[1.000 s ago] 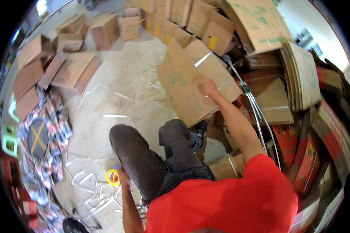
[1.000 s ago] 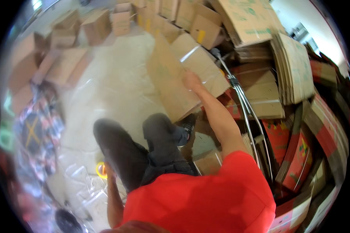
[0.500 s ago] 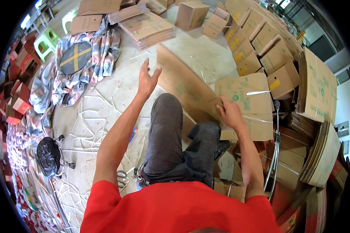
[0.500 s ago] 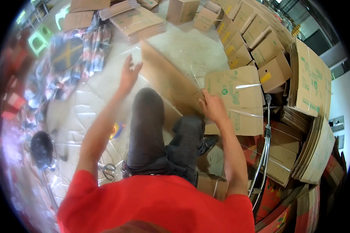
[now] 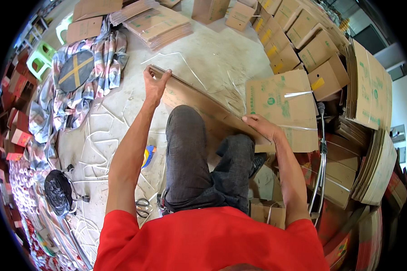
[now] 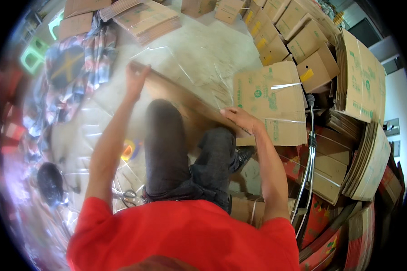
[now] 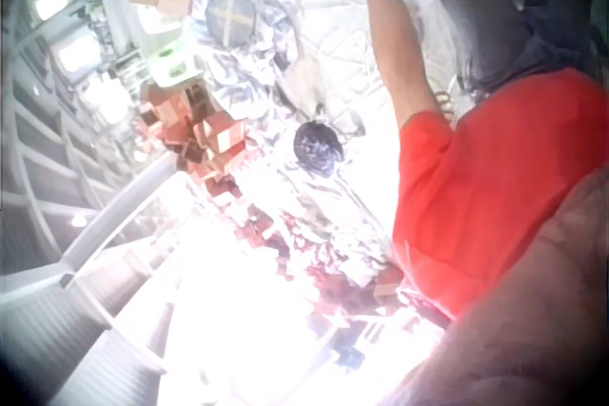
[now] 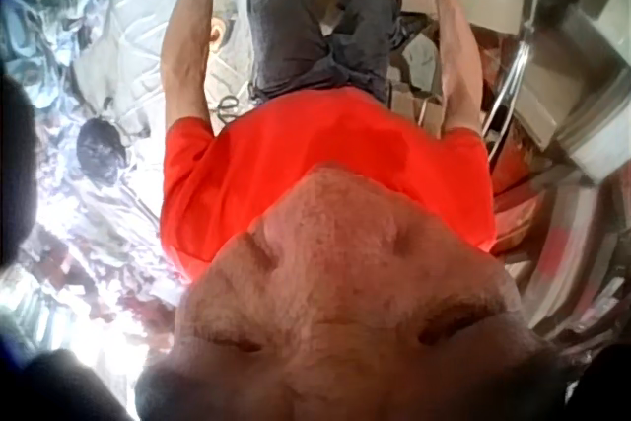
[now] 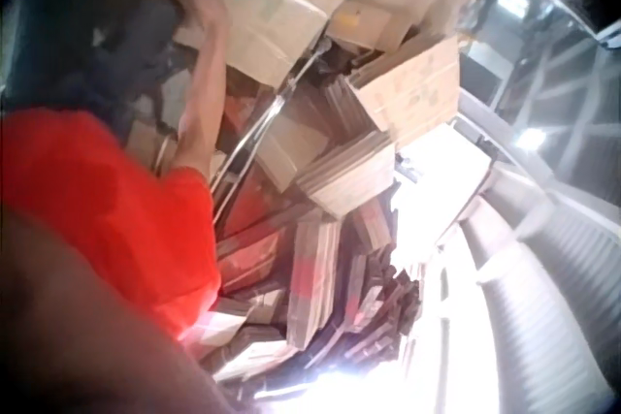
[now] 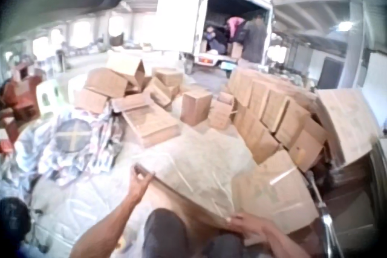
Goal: The person assembles flat cardboard boxes by folding the flaps and sealing them with a handheld tape dispenser. The person repeatedly picks up a box blank, folds it into shape, applies tape to the seams, and sets the finished box aside.
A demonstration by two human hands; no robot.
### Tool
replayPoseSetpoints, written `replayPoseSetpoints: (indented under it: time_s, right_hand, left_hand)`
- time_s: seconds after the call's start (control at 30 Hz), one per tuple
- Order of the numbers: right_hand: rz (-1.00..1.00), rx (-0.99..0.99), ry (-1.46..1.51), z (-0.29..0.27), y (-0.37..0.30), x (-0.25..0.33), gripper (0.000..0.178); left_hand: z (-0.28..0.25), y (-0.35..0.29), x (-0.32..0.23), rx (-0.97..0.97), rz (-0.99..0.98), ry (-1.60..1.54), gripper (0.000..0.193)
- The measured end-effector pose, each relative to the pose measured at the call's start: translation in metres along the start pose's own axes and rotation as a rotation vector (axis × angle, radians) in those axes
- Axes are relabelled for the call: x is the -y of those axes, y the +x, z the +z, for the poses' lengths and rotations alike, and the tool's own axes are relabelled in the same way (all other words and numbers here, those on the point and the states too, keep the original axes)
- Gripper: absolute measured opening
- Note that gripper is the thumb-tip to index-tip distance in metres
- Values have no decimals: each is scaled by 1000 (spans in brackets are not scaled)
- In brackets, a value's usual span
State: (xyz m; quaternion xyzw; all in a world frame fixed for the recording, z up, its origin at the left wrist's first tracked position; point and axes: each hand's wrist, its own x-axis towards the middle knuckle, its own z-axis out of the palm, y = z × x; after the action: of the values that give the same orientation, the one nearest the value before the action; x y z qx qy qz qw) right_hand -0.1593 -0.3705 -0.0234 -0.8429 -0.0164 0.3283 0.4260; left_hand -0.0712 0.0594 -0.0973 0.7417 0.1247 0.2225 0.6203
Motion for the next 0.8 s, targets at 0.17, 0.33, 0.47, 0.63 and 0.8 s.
replayPoseSetpoints:
  time_s: [0.17,0.33,0.47,0.63,0.8]
  right_hand:
    - [-52,-36,-41,-18,14,8,70]
    - [-31,-116,-176,-34,21,2,73]
    - [-158,-231,-115,-20,19,-16,73]
    - [-109,-351,-489,-15,4,-4,92]
    - [-200,-1437,-292,63,-25,-13,89]
  left_hand:
    - [-18,3,7,-15,9,96,103]
    - [-62,19,-24,341,35,303,56]
    - [-81,58,-68,882,139,769,48]
    - [-96,83,-20,1265,17,533,20]
    - [-93,43,-69,1180,-148,568,30]
